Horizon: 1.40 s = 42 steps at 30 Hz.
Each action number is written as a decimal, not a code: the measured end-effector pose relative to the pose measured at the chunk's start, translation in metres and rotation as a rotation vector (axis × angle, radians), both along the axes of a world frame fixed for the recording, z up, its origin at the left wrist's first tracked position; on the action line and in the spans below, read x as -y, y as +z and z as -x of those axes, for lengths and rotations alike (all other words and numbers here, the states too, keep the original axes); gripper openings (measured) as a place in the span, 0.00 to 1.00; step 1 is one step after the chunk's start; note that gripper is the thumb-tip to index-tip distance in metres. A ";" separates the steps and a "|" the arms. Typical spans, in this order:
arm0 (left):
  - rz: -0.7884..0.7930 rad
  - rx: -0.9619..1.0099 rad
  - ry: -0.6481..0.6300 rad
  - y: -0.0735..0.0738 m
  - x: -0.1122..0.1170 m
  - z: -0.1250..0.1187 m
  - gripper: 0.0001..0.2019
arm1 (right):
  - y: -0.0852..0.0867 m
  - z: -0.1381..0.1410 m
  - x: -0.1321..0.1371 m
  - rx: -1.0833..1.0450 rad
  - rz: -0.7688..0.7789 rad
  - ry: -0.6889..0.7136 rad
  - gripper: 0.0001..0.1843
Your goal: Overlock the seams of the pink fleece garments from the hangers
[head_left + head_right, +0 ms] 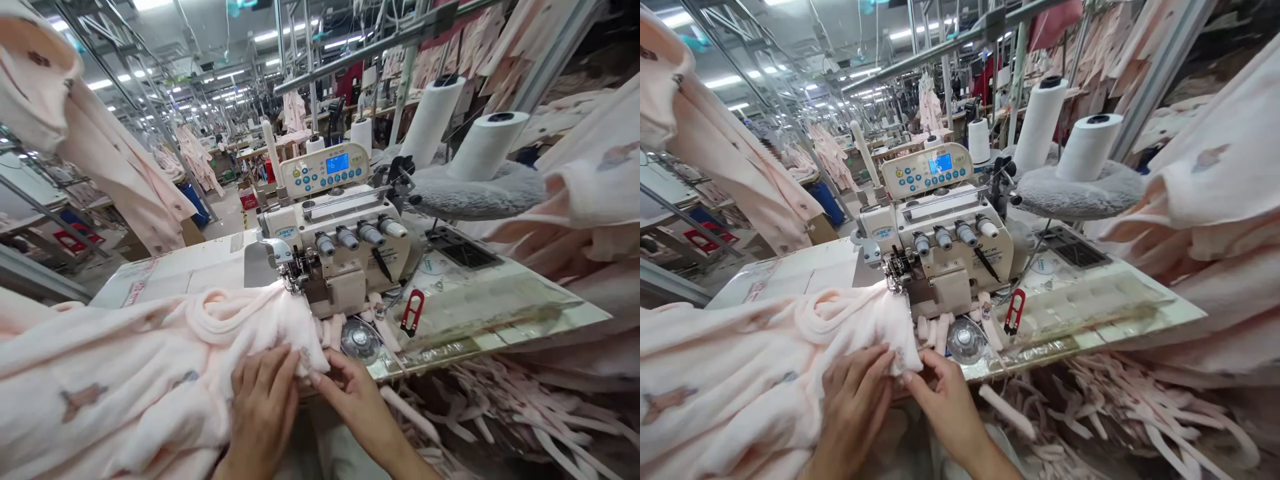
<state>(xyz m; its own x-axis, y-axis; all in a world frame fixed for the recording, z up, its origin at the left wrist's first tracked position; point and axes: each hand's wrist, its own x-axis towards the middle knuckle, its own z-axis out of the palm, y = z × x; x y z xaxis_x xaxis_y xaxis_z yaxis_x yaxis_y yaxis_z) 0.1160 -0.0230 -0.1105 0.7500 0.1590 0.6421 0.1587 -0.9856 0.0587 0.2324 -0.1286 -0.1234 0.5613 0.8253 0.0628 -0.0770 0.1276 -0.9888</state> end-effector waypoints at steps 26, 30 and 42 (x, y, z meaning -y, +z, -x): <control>0.270 -0.027 0.015 0.058 -0.025 -0.038 0.05 | 0.010 -0.022 0.002 1.134 -0.355 -0.357 0.12; 0.334 -0.198 0.243 0.063 -0.067 -0.066 0.07 | 0.008 -0.027 0.000 1.168 -0.326 -0.398 0.12; 0.330 -0.256 0.309 0.052 -0.117 -0.096 0.04 | 0.017 -0.048 -0.027 1.203 -0.279 -0.487 0.10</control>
